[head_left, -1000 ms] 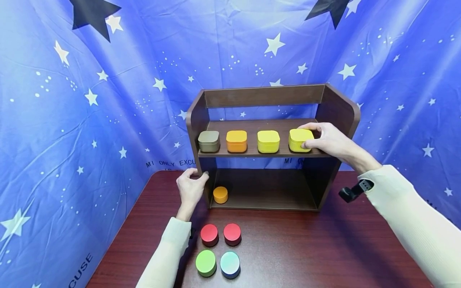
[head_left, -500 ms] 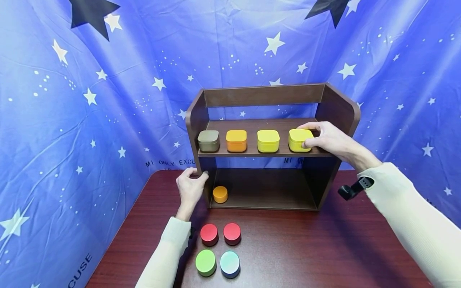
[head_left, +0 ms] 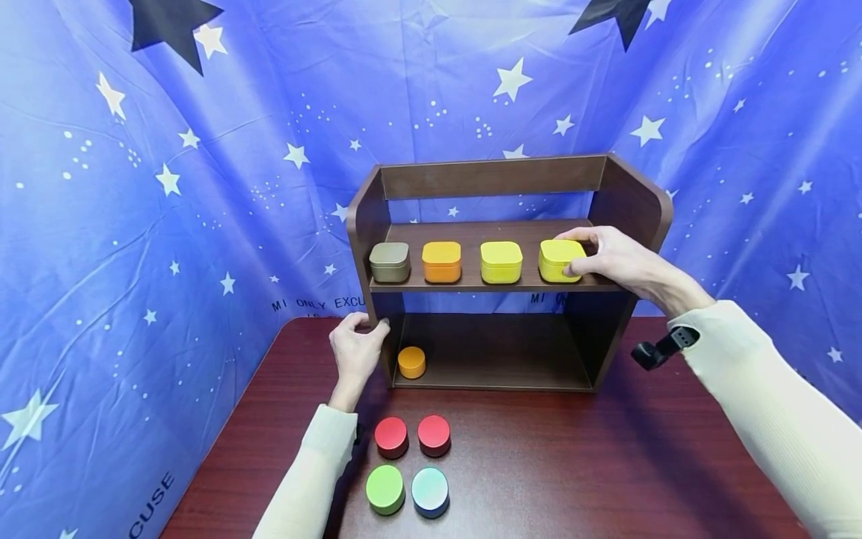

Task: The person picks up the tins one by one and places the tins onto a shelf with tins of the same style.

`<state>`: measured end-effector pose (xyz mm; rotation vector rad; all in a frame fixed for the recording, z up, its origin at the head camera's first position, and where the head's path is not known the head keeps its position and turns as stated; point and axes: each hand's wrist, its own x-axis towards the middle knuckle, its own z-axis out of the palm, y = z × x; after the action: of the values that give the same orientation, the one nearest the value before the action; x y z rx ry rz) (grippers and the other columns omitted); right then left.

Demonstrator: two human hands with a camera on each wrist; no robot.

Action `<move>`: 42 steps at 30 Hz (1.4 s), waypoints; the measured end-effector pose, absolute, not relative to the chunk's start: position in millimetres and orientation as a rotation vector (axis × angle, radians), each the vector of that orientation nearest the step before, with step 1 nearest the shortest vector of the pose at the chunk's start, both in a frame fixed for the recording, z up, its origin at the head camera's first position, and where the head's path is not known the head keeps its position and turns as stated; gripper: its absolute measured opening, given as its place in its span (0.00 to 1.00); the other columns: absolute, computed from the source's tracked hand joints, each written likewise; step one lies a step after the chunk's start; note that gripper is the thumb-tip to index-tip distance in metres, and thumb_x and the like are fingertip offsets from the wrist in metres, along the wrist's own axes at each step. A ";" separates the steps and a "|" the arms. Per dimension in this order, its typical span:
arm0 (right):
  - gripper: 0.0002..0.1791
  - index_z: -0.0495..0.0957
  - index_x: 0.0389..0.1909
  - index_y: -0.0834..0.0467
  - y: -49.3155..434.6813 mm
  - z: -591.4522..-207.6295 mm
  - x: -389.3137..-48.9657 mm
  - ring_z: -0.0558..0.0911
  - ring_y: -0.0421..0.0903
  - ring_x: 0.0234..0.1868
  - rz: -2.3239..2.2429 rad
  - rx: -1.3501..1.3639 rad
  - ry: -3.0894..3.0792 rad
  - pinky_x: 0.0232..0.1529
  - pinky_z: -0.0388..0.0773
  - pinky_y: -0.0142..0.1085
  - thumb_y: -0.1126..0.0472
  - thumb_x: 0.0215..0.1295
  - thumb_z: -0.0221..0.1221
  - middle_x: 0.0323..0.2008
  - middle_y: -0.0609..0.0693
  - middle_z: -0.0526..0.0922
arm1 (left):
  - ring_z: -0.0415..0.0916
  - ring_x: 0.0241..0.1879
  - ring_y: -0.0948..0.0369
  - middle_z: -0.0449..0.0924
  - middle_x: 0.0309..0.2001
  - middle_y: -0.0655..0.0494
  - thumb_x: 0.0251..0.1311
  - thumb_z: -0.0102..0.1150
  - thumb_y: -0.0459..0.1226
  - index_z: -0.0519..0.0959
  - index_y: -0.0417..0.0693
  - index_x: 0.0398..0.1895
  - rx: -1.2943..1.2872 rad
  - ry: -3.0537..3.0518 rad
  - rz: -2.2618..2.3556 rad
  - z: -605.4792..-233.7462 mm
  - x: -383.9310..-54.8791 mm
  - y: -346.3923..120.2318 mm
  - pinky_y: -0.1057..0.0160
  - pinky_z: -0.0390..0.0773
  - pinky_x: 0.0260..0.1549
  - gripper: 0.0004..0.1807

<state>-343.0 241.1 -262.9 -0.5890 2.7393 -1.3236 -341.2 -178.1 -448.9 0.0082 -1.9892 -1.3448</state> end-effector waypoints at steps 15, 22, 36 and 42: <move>0.44 0.62 0.82 0.66 241.1 -265.1 -330.4 0.77 0.28 0.51 -1.281 -0.500 2.830 0.51 0.72 0.18 0.57 0.70 0.69 0.64 0.58 0.79 | 0.86 0.34 0.48 0.91 0.31 0.44 0.51 0.77 0.37 0.90 0.42 0.28 0.016 -1.991 -1.333 -450.7 -342.0 -178.5 0.69 0.76 0.36 0.07; 0.44 0.62 0.81 0.68 242.3 -268.9 -320.8 0.78 0.25 0.48 -1.273 -0.490 2.855 0.49 0.75 0.17 0.58 0.71 0.69 0.65 0.64 0.79 | 0.85 0.34 0.48 0.91 0.30 0.44 0.50 0.77 0.37 0.90 0.42 0.27 0.026 -1.995 -1.340 -451.2 -340.7 -178.1 0.69 0.75 0.36 0.06; 0.45 0.59 0.81 0.71 247.8 -273.3 -298.3 0.73 0.63 0.73 -1.288 -0.425 2.864 0.53 0.66 0.13 0.58 0.71 0.69 0.73 0.70 0.72 | 0.85 0.32 0.53 0.91 0.30 0.45 0.50 0.77 0.37 0.90 0.43 0.27 0.010 -1.979 -1.325 -450.1 -341.5 -178.0 0.71 0.76 0.35 0.06; 0.46 0.59 0.81 0.71 249.8 -277.8 -285.0 0.73 0.66 0.74 -1.296 -0.458 2.885 0.53 0.65 0.12 0.59 0.70 0.70 0.74 0.71 0.72 | 0.85 0.33 0.49 0.91 0.30 0.45 0.50 0.77 0.37 0.90 0.43 0.27 0.021 -1.987 -1.329 -450.5 -341.1 -177.9 0.71 0.74 0.35 0.07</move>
<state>-285.0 249.8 -277.8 -0.4582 2.8852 -1.2962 -341.1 -177.9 -450.5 0.0207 -1.9870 -1.3293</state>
